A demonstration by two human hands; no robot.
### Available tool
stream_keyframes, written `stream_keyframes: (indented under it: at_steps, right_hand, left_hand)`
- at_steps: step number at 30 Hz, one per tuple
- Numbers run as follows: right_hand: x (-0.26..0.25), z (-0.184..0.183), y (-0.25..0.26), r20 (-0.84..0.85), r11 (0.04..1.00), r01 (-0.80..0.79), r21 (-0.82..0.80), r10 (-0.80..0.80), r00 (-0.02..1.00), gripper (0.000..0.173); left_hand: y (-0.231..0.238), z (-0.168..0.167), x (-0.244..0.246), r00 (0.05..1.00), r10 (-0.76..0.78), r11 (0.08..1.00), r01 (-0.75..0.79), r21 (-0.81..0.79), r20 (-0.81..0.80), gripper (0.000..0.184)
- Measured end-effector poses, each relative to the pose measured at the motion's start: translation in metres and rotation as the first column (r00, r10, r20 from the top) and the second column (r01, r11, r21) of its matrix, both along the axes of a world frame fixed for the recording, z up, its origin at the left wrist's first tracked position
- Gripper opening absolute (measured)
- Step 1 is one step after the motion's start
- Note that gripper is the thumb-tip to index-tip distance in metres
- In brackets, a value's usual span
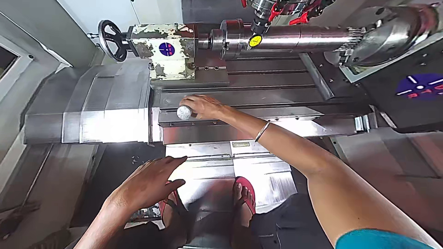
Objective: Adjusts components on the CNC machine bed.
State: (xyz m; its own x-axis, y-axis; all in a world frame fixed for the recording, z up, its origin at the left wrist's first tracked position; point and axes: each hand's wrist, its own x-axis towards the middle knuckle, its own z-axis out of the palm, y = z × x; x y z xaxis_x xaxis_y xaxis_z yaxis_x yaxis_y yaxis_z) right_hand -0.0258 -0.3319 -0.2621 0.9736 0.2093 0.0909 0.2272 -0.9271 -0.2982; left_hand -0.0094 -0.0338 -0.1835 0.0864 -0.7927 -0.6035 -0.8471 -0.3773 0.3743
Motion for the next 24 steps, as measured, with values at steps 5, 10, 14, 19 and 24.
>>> stream_keyframes:
  at_steps: [5,10,14,19,24]
  right_hand:
    - [-0.003,0.011,-0.01,-0.102,0.988,0.142,0.067,-0.135,0.986,0.065]
    - [-0.005,0.011,-0.013,-0.121,0.975,0.189,0.115,-0.175,0.977,0.065]
    - [-0.005,0.015,-0.009,-0.171,0.969,0.224,0.105,-0.204,0.964,0.065]
    - [0.0,0.013,-0.008,-0.11,0.978,0.199,0.065,-0.191,0.975,0.065]
    - [0.001,0.006,-0.004,0.28,0.983,-0.109,-0.151,0.148,0.948,0.05]
  left_hand:
    - [0.0,0.0,0.0,1.0,0.003,1.0,-0.003,0.0,-0.008,0.064]
    - [0.0,0.002,-0.003,1.0,0.0,1.0,0.0,-0.013,-0.003,0.064]
    - [-0.003,0.003,-0.003,1.0,-0.006,1.0,0.006,-0.004,-0.019,0.064]
    - [-0.001,0.006,-0.002,1.0,-0.012,1.0,0.012,-0.003,-0.026,0.065]
    - [-0.002,0.006,-0.002,0.999,-0.026,0.999,0.025,-0.03,-0.02,0.064]
